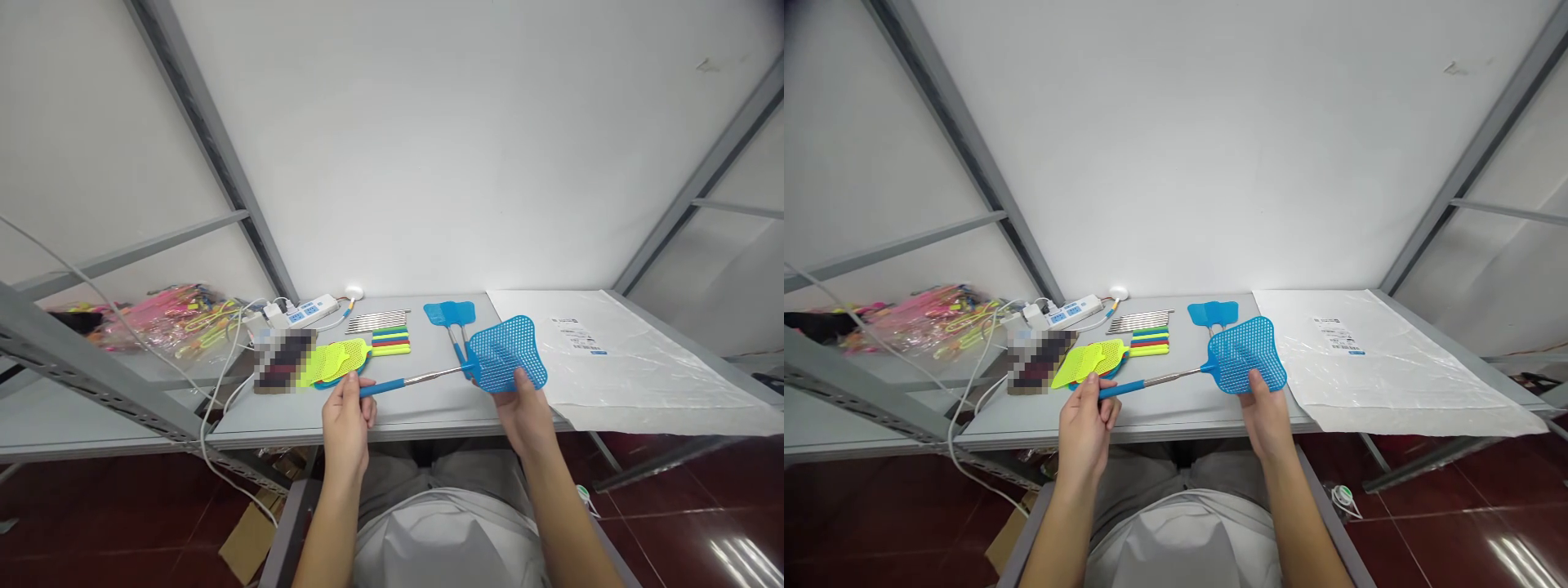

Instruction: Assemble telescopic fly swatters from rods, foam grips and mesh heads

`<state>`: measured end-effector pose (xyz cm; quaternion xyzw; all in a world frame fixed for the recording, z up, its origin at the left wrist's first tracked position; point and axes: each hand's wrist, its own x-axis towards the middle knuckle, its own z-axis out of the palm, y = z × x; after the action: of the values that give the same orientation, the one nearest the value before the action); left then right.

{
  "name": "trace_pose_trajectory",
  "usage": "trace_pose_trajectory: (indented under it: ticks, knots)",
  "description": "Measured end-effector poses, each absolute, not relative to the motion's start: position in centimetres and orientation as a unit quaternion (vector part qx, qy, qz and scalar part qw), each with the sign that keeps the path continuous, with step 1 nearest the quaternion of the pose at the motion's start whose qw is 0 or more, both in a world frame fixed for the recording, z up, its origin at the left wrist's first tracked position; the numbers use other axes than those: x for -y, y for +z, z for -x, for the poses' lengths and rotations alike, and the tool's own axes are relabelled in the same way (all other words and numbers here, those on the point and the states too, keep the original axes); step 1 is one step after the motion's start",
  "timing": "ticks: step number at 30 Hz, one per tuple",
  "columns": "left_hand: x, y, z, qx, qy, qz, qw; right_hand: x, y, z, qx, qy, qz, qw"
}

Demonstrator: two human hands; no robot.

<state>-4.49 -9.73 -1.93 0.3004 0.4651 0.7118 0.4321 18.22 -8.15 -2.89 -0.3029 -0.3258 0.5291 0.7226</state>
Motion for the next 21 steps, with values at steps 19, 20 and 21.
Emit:
trace_pose_trajectory:
  ticks: [19, 20, 21]
  knots:
    - [10.7, -2.4, 1.8, -0.470, 0.694, -0.315, 0.445, 10.9, -1.0, -17.4, 0.336, 0.284, 0.483, 0.757]
    - [10.7, -2.4, 1.8, -0.473, 0.695, -0.315, 0.441, 11.0, -0.9, -17.4, 0.338, 0.282, 0.490, 0.753]
    - [10.8, -2.4, 1.8, -0.477, 0.693, -0.319, 0.436, 11.0, -0.9, -17.4, 0.338, 0.279, 0.496, 0.749]
